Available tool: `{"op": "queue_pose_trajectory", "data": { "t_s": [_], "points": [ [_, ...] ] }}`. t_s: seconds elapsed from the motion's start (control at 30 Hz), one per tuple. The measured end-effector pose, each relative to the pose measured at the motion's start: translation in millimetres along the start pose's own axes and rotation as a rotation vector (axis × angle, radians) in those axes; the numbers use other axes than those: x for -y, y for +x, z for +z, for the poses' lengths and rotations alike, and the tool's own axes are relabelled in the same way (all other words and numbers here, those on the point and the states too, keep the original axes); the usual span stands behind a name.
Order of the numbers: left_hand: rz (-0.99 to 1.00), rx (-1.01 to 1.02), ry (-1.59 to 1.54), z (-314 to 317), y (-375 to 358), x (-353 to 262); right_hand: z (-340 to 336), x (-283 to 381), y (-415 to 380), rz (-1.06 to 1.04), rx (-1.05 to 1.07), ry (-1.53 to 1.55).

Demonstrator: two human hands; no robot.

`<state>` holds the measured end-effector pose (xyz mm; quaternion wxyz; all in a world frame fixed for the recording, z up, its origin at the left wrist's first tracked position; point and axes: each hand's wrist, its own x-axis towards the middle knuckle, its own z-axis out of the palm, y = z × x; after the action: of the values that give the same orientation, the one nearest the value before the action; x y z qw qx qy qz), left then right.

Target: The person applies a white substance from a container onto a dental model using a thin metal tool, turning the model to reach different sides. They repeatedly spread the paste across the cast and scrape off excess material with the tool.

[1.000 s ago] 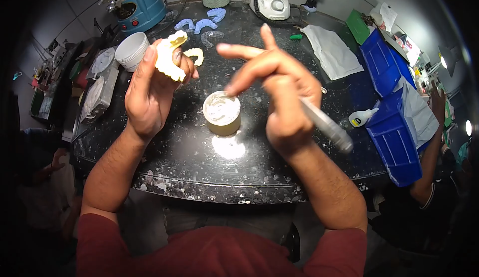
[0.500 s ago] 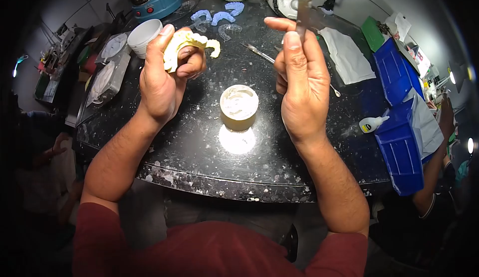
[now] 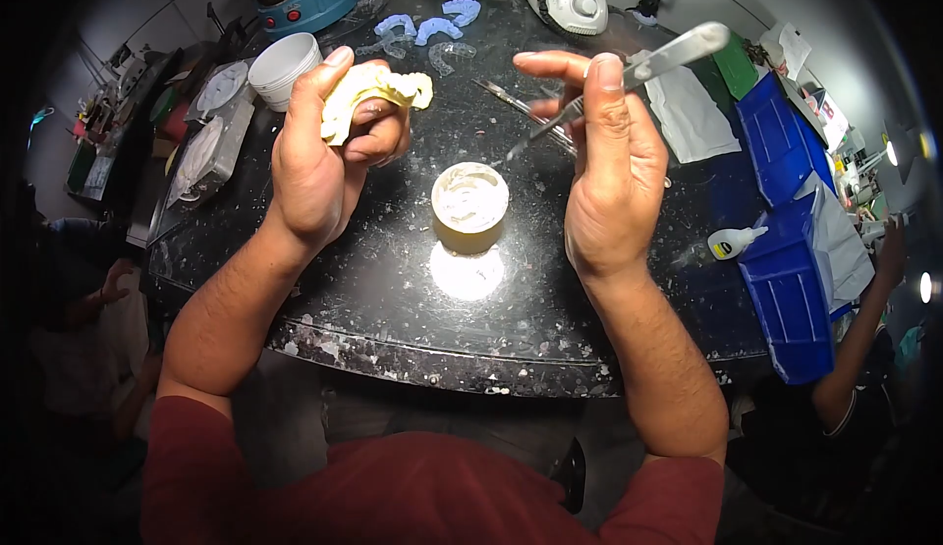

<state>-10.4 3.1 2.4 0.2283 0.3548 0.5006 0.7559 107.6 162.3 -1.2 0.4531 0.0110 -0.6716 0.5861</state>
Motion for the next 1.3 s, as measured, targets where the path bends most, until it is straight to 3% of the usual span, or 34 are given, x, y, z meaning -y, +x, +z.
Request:
{"op": "queue_pose_trajectory", "data": {
  "t_s": [0.13,0.2,0.27,0.4,0.53,0.6,0.83,0.93,1.3],
  "points": [
    [-0.133,0.042,-0.049,-3.1,-0.2,-1.5,-0.7,4.6,-2.1,0.042,0.115,0.060],
    [-0.208,0.065,-0.088,-1.6,-1.8,-2.0,9.2,3.8,-5.1,0.024,0.068,0.133],
    [-0.278,0.027,-0.113,3.2,-4.1,-6.0,10.1,9.3,-8.6,0.066,0.233,0.013],
    [-0.269,0.026,-0.077,6.3,-6.6,-7.9,11.2,17.5,-16.2,0.005,0.260,-0.194],
    [-0.245,0.138,-0.109,3.5,-7.0,-6.9,9.0,15.8,-16.5,-0.024,0.258,-0.179],
    [-0.248,0.151,-0.142,5.8,-7.2,-6.1,11.7,21.6,-16.7,0.144,0.199,-0.106],
    [-0.057,0.289,-0.027,1.3,-7.2,1.2,7.7,13.2,-10.2,0.265,0.126,0.207],
    [0.017,0.190,0.008,7.6,-7.0,6.3,4.7,10.4,-9.6,0.211,0.121,0.150],
    [0.187,0.116,0.044,7.5,-4.1,8.8,4.7,8.5,-8.3,0.102,0.098,0.117]
  ]
}}
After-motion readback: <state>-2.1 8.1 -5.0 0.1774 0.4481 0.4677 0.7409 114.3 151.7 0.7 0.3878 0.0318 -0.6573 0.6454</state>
